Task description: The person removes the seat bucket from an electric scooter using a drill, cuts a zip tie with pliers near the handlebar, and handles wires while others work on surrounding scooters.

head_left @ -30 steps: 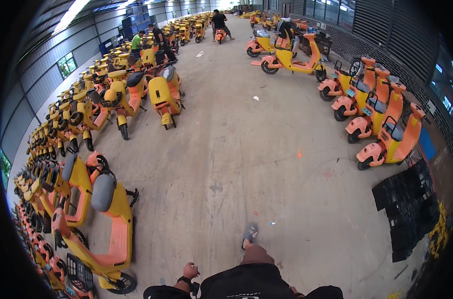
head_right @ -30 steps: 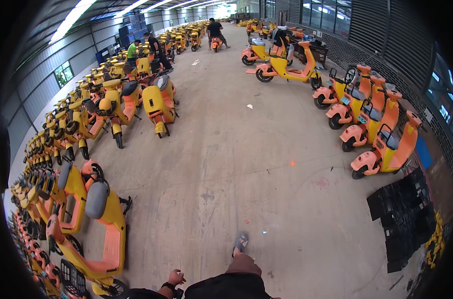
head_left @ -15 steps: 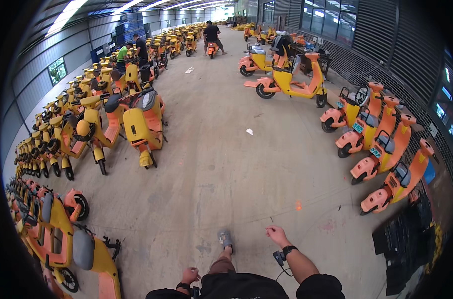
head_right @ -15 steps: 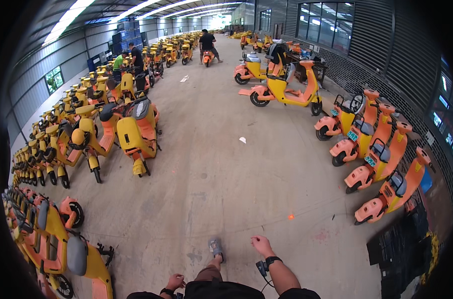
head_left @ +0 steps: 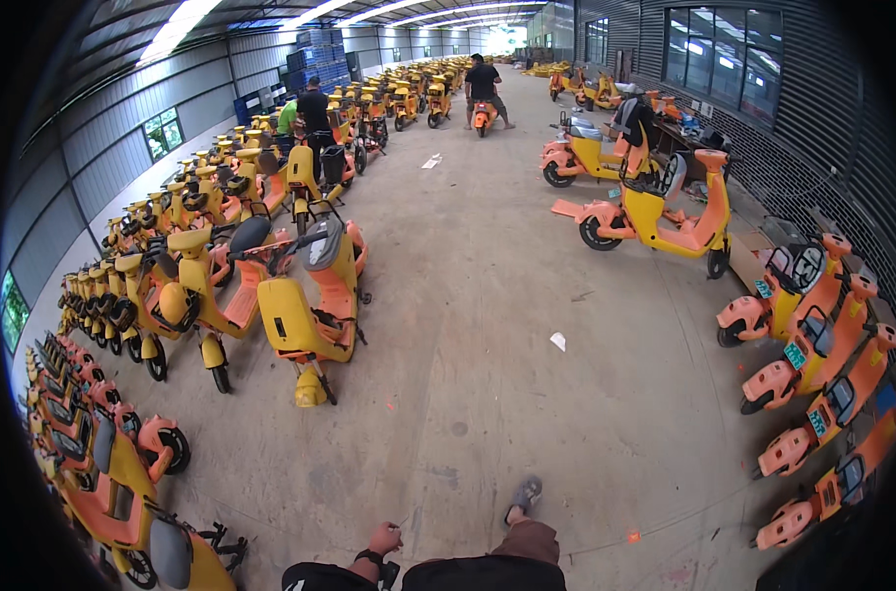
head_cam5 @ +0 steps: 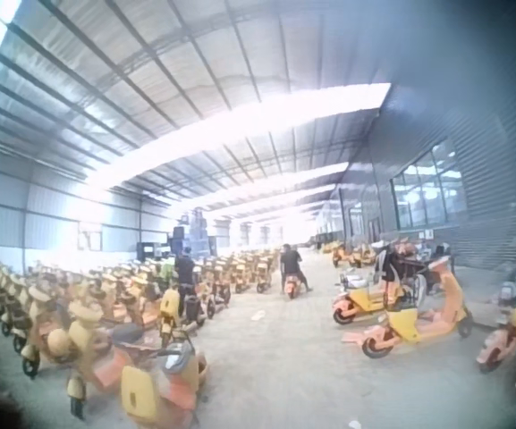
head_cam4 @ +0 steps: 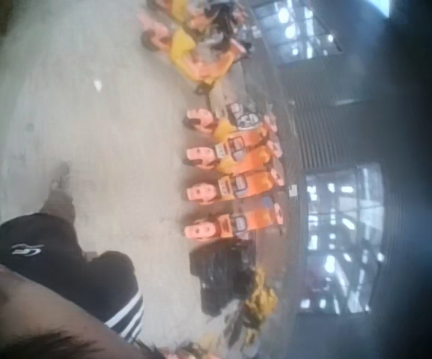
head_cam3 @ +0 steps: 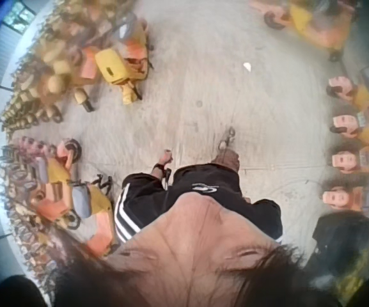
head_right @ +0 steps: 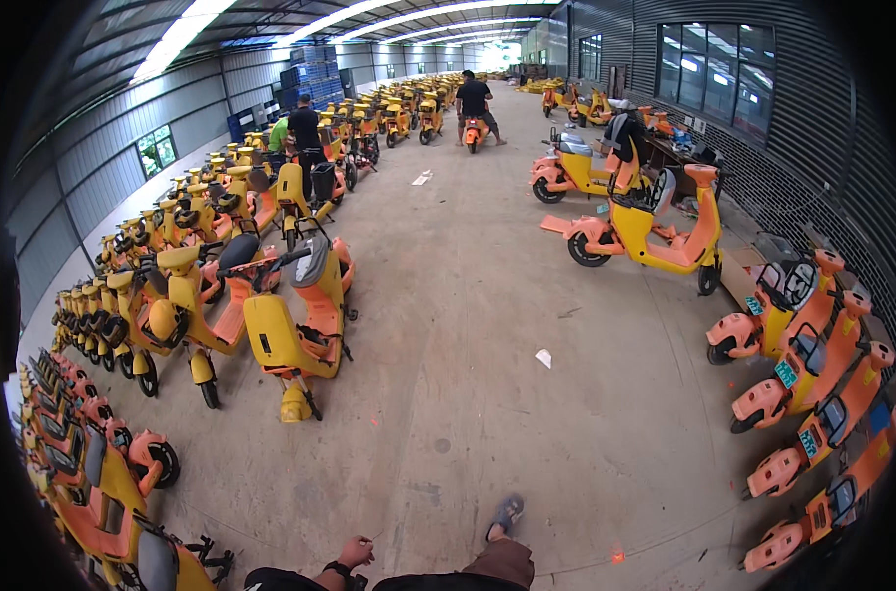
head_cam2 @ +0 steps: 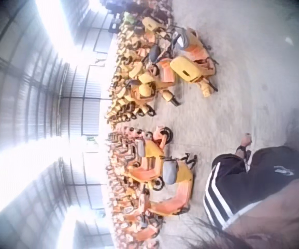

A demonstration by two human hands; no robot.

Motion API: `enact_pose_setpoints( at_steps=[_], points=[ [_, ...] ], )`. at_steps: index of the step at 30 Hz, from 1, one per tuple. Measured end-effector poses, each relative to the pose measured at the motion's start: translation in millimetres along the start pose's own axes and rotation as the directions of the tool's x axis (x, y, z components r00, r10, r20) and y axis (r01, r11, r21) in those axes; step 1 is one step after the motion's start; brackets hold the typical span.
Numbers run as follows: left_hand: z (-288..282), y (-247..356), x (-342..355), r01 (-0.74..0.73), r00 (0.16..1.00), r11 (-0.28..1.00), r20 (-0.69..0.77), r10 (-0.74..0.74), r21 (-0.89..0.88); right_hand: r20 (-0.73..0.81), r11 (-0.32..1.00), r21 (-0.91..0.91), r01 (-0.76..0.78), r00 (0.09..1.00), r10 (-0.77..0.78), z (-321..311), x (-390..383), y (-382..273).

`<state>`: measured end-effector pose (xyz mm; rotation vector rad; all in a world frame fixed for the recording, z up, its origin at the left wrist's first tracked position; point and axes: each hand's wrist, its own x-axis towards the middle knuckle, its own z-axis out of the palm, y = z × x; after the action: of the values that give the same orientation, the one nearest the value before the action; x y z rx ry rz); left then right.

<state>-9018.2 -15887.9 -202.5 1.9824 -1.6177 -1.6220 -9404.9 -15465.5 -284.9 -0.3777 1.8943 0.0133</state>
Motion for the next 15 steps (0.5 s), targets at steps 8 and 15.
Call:
enact_pose_setpoints(
  at_steps=[8, 15],
  points=[
    [22.9, 142.9, 163.9, 0.308, 0.936, 0.933, 0.118, -0.333, 0.186, -0.030, 0.980, -0.160, 0.117, 0.992, -0.123, -209.4, 173.0, -189.6],
    [44.0, 325.0, 276.2, 0.120, 0.987, 0.988, 0.123, -0.108, -0.096, -0.501, 0.764, 0.311, 0.566, 0.781, -0.374, -506.3, 189.0, -515.3]
  ],
)
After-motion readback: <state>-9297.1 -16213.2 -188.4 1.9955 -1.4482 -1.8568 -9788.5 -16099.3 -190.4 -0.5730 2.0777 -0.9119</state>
